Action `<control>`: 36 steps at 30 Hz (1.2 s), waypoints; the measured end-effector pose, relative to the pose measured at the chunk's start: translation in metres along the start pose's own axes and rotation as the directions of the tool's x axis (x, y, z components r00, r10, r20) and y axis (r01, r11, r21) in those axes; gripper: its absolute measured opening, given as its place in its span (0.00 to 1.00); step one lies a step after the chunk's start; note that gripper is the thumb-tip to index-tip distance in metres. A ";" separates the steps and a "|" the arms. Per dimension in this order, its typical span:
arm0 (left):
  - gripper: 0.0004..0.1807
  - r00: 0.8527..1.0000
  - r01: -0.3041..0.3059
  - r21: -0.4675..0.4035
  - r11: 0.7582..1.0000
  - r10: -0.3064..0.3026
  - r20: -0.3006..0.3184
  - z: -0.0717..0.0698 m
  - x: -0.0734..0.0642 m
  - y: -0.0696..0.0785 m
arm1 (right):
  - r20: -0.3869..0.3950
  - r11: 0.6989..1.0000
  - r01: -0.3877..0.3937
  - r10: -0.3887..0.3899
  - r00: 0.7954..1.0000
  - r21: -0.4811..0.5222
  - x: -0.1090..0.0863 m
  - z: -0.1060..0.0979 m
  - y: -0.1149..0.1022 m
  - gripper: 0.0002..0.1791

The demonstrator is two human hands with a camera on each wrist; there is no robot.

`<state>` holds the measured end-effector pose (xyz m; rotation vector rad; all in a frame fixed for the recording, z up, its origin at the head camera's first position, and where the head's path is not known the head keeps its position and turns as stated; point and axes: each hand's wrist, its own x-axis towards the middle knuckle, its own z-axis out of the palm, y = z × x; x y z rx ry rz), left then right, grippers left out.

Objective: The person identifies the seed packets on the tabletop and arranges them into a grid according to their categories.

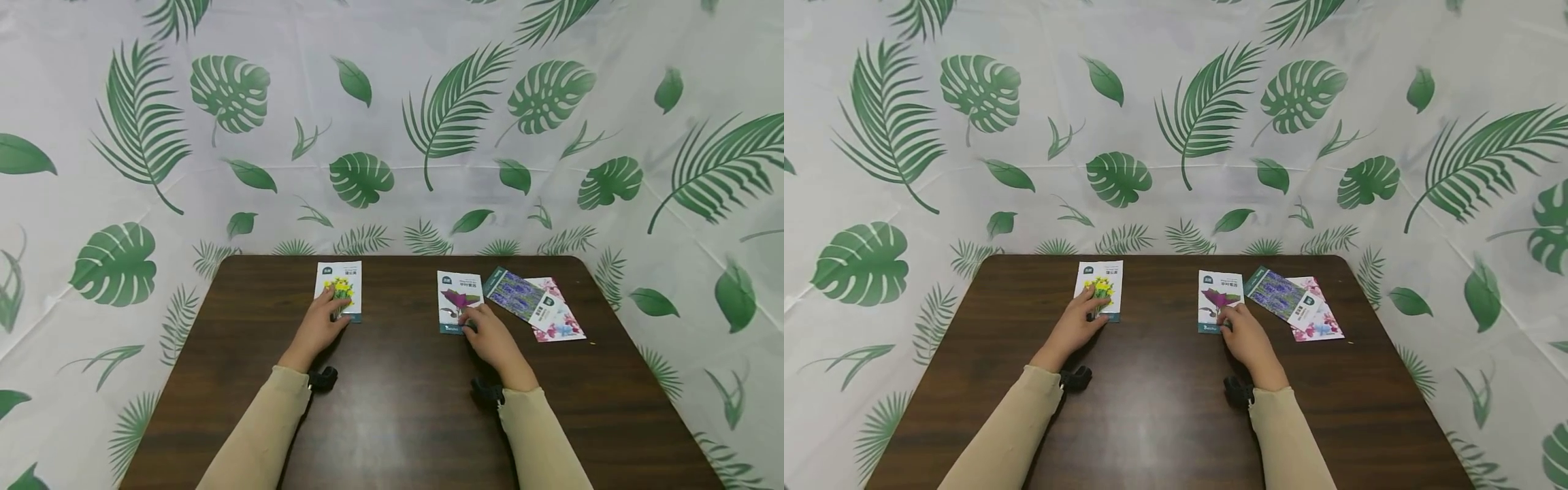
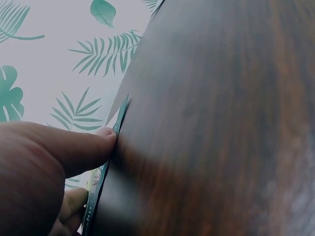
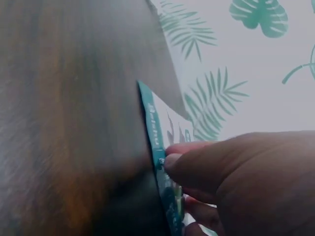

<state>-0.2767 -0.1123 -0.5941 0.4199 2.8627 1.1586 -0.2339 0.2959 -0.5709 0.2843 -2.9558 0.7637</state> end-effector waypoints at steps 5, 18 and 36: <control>0.27 1.000 0.021 -0.003 1.000 -0.021 0.016 -0.001 0.003 0.002 | 0.056 1.000 0.009 -0.008 0.998 -0.020 0.011 -0.003 -0.007 0.10; 0.23 0.999 0.013 0.045 0.999 -0.014 0.038 -0.002 0.020 0.007 | 0.055 0.998 0.038 -0.040 0.998 0.046 0.041 0.023 -0.028 0.11; 0.24 0.994 -0.022 -0.011 1.000 0.023 0.107 -0.011 0.032 0.005 | 0.066 0.928 0.102 -0.134 0.989 0.357 0.066 0.052 -0.036 0.12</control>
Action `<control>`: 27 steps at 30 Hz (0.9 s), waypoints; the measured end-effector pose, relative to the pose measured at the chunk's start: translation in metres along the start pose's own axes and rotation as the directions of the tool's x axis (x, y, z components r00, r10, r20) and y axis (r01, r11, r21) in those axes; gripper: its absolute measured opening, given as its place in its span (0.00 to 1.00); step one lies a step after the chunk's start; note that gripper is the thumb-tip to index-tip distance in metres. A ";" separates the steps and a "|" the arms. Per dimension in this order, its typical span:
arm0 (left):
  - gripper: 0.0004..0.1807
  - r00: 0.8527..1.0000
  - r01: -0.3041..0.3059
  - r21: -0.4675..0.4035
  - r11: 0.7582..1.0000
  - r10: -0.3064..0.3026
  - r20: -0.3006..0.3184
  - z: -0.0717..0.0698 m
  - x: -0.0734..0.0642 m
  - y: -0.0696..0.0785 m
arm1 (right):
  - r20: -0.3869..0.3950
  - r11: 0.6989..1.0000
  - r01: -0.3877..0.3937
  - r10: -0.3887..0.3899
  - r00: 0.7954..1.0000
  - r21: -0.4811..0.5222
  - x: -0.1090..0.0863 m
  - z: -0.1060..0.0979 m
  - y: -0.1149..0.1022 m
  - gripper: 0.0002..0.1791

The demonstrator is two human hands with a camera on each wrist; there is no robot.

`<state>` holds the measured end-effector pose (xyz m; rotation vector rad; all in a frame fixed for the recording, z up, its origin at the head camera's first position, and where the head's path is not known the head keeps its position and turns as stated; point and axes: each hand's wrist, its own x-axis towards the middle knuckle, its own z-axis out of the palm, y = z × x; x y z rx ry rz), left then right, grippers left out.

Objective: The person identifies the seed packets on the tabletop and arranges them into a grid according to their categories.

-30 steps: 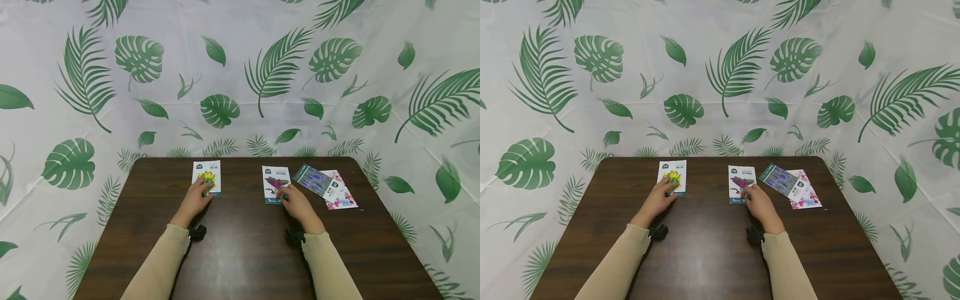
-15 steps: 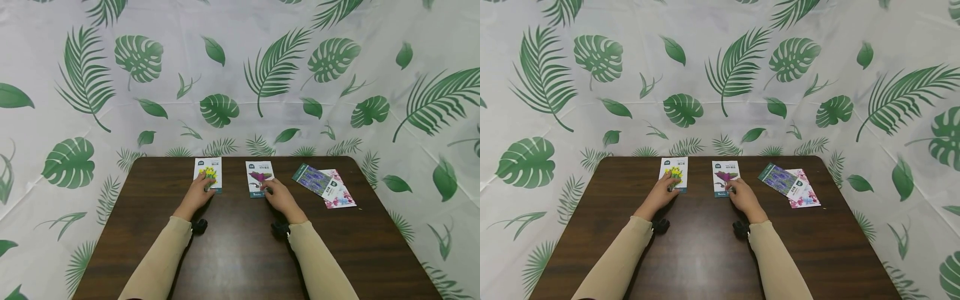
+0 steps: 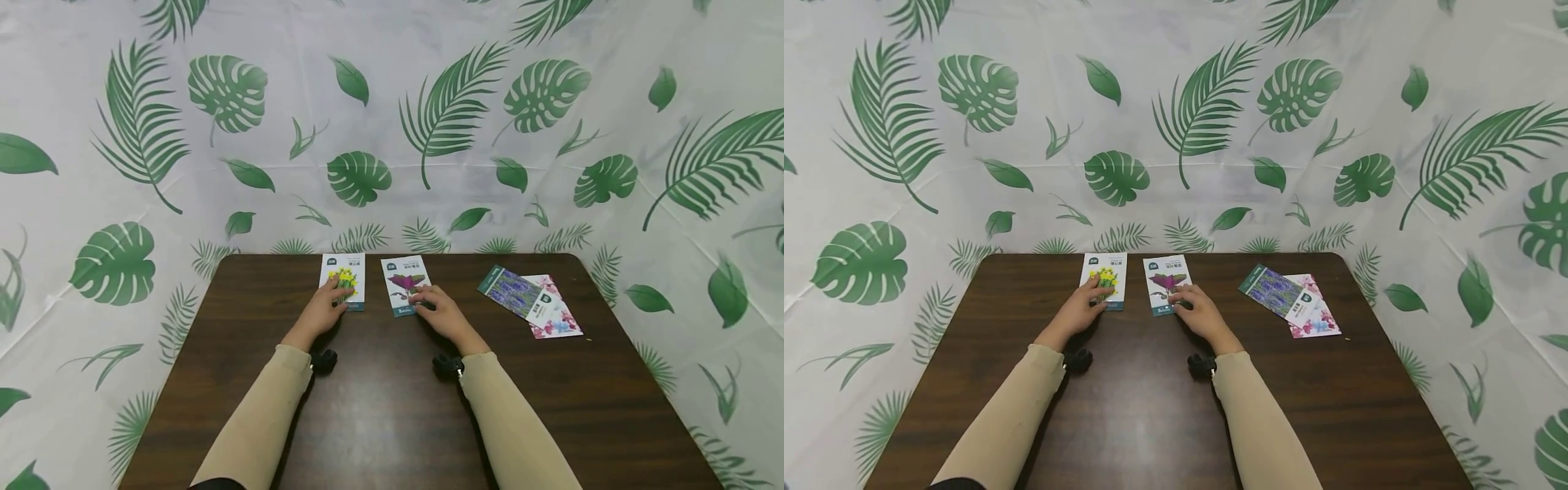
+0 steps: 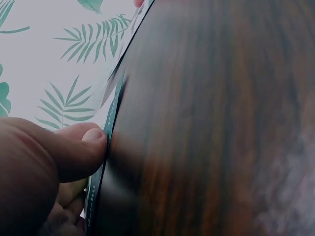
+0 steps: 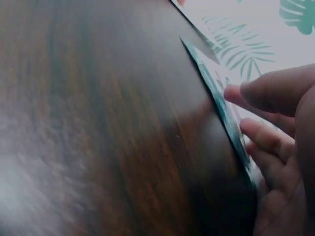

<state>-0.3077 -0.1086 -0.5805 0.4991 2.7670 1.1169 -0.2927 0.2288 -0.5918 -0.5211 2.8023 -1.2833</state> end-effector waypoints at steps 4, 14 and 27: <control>0.25 1.000 -0.006 -0.003 1.000 0.006 0.012 0.000 0.002 -0.001 | 0.047 0.998 0.058 -0.058 0.997 -0.001 -0.002 0.001 0.001 0.19; 0.27 1.000 -0.002 -0.012 1.000 0.002 -0.003 0.000 0.000 -0.004 | 0.051 0.994 0.023 -0.029 0.998 0.111 -0.001 -0.003 0.008 0.17; 0.26 1.000 0.005 -0.004 1.000 -0.005 -0.019 0.000 -0.002 -0.003 | 0.107 0.997 0.072 -0.075 0.991 0.031 0.001 -0.004 0.004 0.22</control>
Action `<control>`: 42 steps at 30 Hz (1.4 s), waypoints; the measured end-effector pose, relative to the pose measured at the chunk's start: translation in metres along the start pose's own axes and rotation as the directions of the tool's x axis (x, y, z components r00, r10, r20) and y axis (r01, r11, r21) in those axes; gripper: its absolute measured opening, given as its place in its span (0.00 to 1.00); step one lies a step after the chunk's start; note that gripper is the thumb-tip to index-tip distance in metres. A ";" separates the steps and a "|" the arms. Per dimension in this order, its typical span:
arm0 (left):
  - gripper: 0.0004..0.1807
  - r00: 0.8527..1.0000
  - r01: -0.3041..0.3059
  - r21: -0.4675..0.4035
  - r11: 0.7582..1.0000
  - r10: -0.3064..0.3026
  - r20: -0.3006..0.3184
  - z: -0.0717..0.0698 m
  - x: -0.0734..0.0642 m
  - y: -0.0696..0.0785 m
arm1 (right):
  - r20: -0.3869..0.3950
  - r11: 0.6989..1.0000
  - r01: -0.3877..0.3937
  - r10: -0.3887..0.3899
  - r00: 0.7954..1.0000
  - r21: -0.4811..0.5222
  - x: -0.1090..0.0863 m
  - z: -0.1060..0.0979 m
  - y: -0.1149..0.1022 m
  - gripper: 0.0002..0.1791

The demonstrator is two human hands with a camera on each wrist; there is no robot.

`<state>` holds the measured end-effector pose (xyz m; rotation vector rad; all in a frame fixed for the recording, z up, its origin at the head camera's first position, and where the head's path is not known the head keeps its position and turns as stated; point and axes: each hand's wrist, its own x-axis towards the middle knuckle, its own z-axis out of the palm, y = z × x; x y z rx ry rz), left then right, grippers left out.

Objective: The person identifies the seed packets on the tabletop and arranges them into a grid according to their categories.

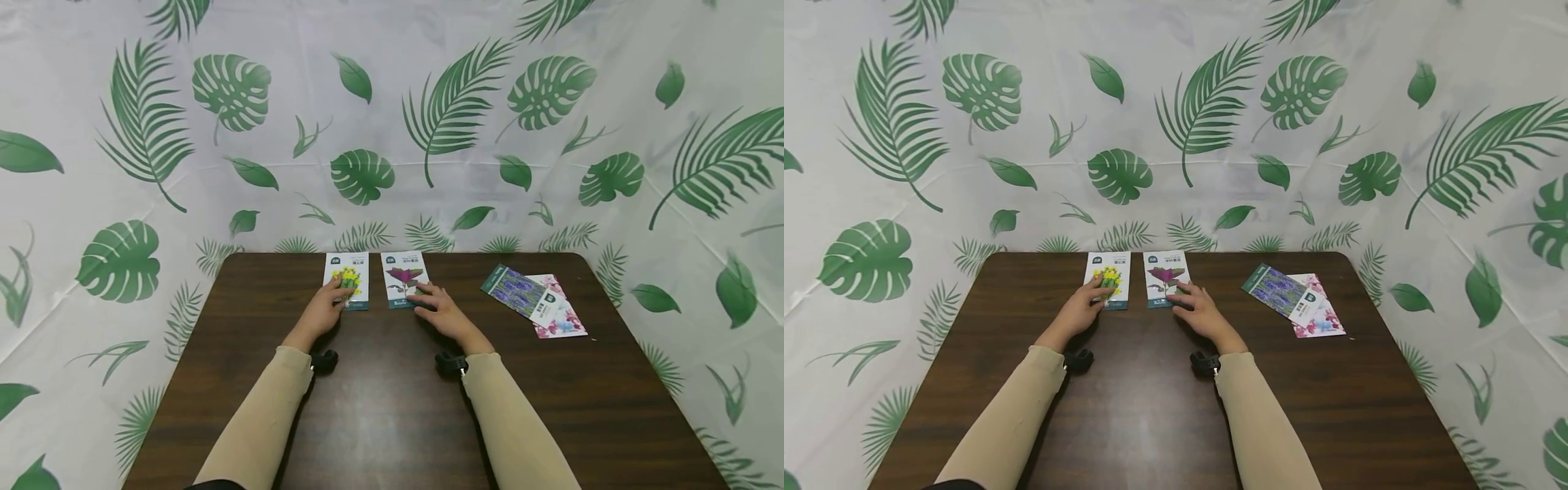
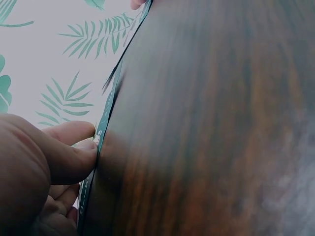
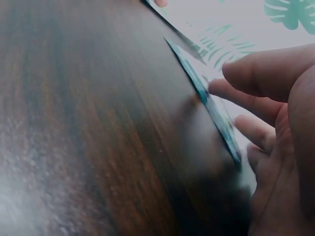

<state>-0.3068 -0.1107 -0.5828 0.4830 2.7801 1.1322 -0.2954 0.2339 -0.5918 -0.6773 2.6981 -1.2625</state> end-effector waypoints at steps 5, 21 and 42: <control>0.26 1.000 -0.002 -0.014 1.000 0.002 0.011 0.000 0.000 -0.001 | 0.005 0.998 -0.048 0.048 0.999 -0.034 0.000 0.001 -0.004 0.24; 0.24 1.000 -0.004 -0.024 1.000 0.004 -0.004 0.002 -0.005 -0.002 | -0.053 0.994 -0.023 0.029 0.998 0.109 -0.002 0.003 0.006 0.22; 0.26 1.000 -0.012 -0.076 0.997 0.012 -0.004 0.003 0.000 -0.012 | -0.413 0.700 0.163 0.203 0.888 0.696 -0.083 -0.049 0.036 0.25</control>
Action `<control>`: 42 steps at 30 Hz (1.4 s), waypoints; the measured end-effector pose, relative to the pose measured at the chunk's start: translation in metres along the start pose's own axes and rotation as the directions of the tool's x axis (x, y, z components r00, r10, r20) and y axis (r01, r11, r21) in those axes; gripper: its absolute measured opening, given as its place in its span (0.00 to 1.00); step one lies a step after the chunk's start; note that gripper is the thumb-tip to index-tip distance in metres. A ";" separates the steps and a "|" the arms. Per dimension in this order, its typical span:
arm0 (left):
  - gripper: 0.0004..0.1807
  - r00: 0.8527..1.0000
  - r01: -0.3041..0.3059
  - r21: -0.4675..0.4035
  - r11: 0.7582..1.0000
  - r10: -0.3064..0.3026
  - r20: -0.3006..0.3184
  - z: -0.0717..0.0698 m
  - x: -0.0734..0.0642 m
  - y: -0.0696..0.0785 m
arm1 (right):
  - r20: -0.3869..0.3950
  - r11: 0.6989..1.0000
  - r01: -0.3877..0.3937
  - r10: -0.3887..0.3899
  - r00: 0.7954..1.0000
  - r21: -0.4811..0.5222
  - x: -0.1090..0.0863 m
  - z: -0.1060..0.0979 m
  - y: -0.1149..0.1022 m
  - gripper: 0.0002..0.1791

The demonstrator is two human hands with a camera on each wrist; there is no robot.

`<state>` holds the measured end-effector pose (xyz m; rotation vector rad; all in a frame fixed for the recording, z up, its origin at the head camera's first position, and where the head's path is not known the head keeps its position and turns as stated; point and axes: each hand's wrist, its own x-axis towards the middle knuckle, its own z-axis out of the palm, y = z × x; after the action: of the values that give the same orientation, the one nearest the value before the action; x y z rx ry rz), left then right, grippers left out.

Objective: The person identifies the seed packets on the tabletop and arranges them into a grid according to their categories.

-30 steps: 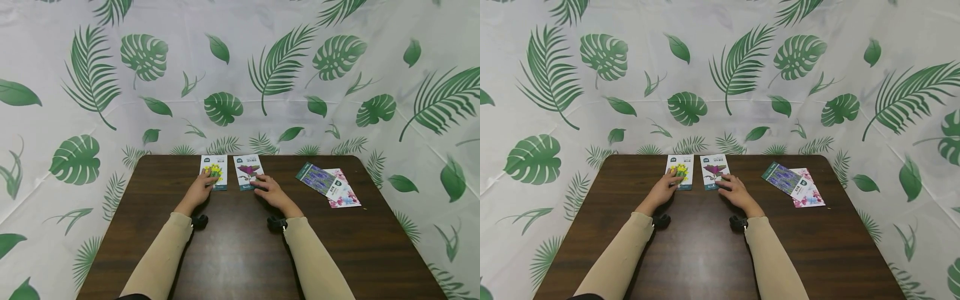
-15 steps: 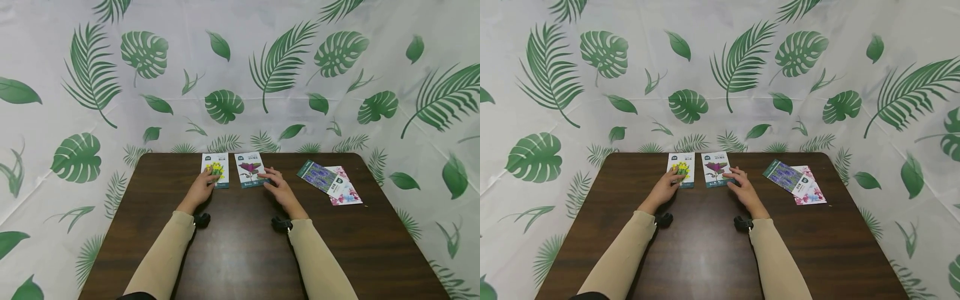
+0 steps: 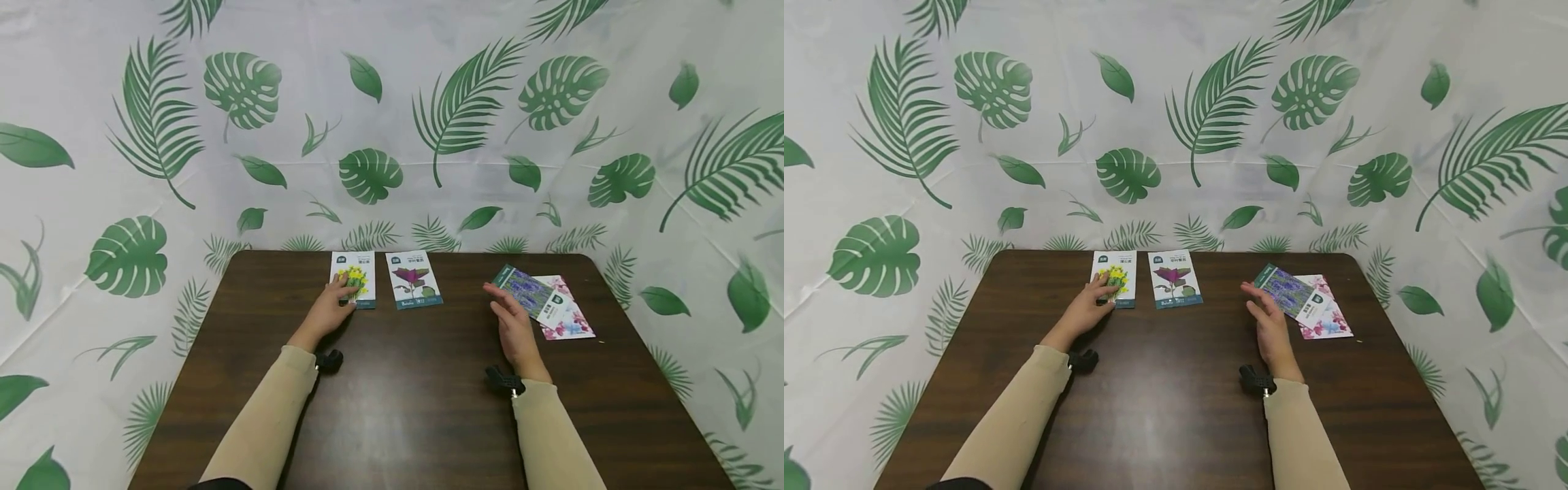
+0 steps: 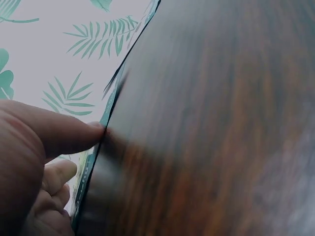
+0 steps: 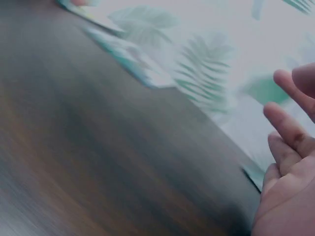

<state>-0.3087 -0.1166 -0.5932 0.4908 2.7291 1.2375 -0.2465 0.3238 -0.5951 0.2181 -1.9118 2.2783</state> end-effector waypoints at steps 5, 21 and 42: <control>0.28 1.000 -0.023 0.032 0.999 0.023 0.000 0.000 -0.001 0.003 | -0.185 0.990 0.050 -0.025 0.982 0.133 -0.010 -0.026 -0.010 0.25; 0.27 0.997 -0.069 0.067 0.995 0.070 -0.018 -0.001 -0.005 0.006 | -0.519 0.857 -0.186 -0.107 0.848 -0.481 -0.008 -0.042 -0.007 0.22; 0.27 0.999 -0.046 0.064 0.997 0.048 -0.019 -0.001 -0.002 0.007 | -0.304 0.604 -0.075 -0.286 0.909 -0.794 -0.004 -0.035 -0.003 0.17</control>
<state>-0.3050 -0.1132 -0.5874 0.5550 2.7976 1.1752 -0.2422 0.3591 -0.5988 -0.2382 -2.3404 1.0520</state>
